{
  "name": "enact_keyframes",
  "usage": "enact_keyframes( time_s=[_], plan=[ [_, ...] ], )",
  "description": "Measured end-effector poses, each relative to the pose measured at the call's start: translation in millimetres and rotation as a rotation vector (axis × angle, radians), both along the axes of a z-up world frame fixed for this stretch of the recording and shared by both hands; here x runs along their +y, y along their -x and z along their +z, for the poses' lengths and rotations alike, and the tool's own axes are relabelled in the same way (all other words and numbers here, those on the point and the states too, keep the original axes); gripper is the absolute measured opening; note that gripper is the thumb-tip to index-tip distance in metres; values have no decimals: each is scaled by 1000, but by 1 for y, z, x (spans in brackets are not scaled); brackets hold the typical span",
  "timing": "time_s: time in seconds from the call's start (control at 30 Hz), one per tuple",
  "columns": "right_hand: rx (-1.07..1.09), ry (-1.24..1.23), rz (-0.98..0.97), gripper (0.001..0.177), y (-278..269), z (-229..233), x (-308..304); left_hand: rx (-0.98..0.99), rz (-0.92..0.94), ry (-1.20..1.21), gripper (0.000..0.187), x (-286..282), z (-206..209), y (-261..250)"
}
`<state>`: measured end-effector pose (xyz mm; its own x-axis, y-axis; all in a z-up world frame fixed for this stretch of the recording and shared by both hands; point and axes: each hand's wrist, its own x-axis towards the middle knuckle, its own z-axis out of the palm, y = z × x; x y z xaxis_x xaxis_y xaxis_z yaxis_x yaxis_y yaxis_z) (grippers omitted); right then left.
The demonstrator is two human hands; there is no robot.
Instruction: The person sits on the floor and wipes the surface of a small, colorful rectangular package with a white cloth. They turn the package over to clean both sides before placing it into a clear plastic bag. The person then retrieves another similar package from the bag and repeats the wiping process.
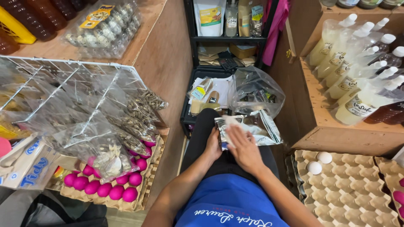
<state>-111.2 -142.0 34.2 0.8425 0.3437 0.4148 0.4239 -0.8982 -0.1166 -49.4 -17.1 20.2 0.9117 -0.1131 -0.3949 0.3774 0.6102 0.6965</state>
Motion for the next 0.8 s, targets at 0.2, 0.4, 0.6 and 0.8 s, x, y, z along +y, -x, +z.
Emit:
enact_keyframes(
  time_s=[0.2, 0.4, 0.6, 0.8],
  plan=[
    [146, -162, -359, 56, -1, -8, -44, 0, 0, 81, 22, -4, -3, -1],
    [31, -163, -306, 66, 4, -15, -23, 3, -2, 161, 37, -6, -3, -2],
    [-24, -15, -48, 72, -31, 13, 24, 9, 3, 125, 26, 1, -13, -11],
    [70, -26, -31, 55, -73, 24, 16, 8, 9, 167, 24, 2, -16, -9]
  ],
)
